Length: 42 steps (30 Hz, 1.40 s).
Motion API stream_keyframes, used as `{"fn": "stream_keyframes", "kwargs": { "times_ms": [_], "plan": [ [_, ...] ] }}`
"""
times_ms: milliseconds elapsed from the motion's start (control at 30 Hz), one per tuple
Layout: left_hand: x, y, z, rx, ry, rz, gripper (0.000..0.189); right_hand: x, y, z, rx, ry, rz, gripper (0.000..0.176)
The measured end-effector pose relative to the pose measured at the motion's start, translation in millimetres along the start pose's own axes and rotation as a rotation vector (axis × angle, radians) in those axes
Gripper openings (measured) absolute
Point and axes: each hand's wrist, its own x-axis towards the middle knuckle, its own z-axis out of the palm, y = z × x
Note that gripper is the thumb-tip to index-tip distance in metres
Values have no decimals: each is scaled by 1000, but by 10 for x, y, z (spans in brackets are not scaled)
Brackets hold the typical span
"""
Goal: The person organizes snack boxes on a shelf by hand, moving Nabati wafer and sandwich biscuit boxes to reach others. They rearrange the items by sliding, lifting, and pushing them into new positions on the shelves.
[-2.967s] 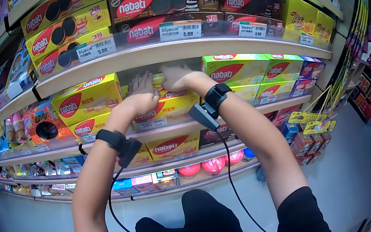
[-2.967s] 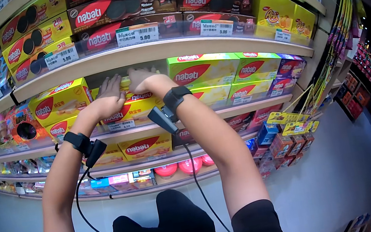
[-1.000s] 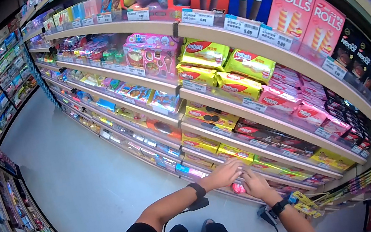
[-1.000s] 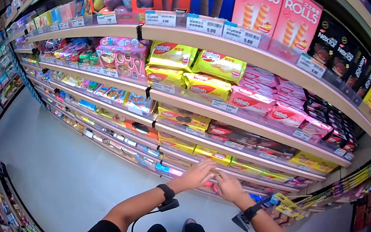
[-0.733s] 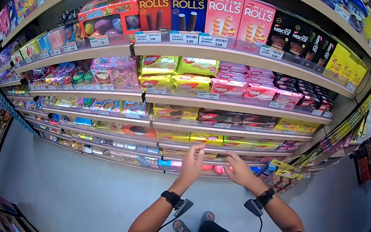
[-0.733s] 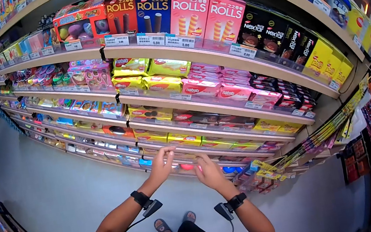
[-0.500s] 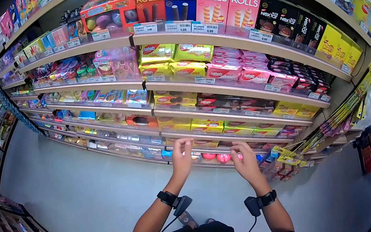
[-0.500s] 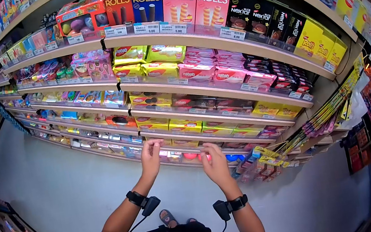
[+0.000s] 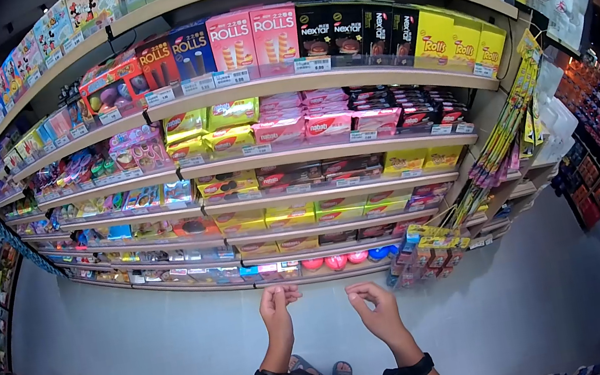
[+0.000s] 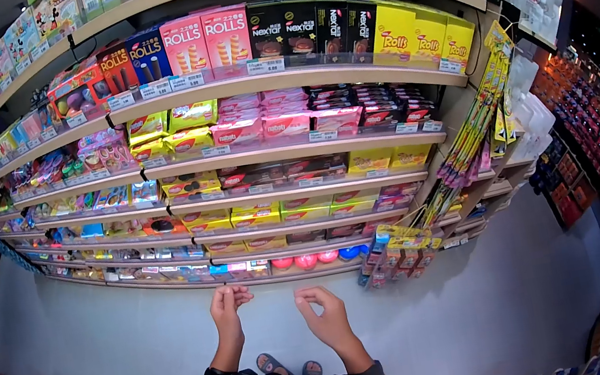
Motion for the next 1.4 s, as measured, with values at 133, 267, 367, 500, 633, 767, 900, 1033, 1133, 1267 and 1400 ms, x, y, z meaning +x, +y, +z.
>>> {"fn": "stream_keyframes", "kwargs": {
  "times_ms": [133,267,367,500,633,767,900,1033,1133,1267,1400],
  "plan": [
    [-165,23,99,-18,-9,-42,23,-178,-14,-138,52,34,32,11],
    [-182,-34,177,2,-36,-45,22,-304,50,-205,47,35,46,13],
    [-198,-63,198,18,-51,-25,20,-331,73,-191,59,28,68,15],
    [-153,-3,110,71,-82,22,18,-241,118,-62,56,2,82,17],
    [58,54,-102,162,-87,82,15,-19,88,176,39,-28,64,19],
    [566,94,-430,173,-128,119,17,335,171,506,-30,-47,58,21],
    [1038,233,-559,331,-151,203,21,683,82,646,-114,2,-5,19],
    [1497,261,-579,373,-199,236,23,984,-16,560,-312,78,-149,15],
    [1733,389,-302,412,-283,315,20,1145,-113,229,-337,184,-226,14],
    [1969,713,307,558,-428,481,20,1395,-222,-517,-532,346,-321,13],
    [2210,1066,1128,512,-557,650,22,1750,-617,-1395,-626,478,-368,13]
  ]
}}
